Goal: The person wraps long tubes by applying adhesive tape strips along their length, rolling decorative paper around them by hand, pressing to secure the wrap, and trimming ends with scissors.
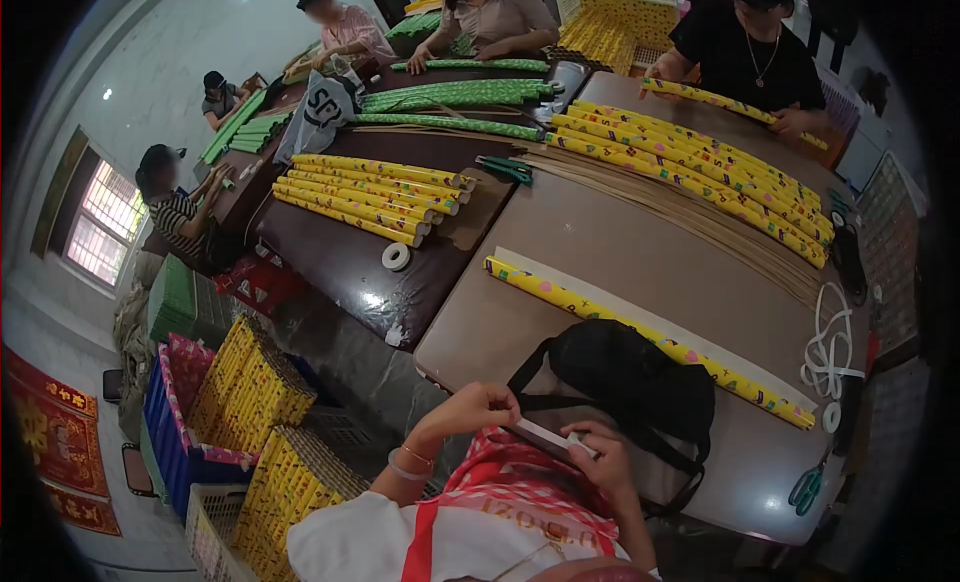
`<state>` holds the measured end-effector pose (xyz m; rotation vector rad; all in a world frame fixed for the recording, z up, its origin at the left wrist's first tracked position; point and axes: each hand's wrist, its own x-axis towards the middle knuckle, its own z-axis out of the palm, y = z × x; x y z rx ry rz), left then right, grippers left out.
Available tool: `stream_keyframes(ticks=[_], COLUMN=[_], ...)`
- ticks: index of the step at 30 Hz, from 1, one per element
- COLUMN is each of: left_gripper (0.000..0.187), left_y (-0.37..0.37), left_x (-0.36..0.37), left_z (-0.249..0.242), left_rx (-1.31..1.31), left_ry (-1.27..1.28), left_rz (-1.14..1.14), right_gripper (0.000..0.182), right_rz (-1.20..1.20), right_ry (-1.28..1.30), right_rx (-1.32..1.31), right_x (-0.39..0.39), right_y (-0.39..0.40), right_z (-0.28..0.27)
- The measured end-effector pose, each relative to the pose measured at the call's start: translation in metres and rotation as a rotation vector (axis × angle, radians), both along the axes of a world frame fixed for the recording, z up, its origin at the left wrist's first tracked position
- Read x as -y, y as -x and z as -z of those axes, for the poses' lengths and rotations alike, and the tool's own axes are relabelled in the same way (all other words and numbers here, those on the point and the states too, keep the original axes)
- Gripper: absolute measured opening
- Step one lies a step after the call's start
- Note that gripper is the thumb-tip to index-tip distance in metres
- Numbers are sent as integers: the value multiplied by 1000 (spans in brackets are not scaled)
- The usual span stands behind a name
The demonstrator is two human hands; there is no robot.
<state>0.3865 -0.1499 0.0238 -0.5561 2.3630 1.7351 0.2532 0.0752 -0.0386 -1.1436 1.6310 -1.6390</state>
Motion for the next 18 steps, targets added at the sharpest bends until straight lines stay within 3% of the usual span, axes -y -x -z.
stream_keyframes(ticks=[10, 18], left_gripper=[11, 7], left_y=[-3, -13], left_x=[1, -3], left_z=[-6, -2], left_rx=[64, -6], left_ry=[29, -116], left_rz=[67, 1], right_gripper=[15, 14], right_rz=[-10, -19], right_ry=[-29, -53], right_rx=[37, 53], right_x=[0, -3], right_y=[-2, -2], right_z=[-4, -3])
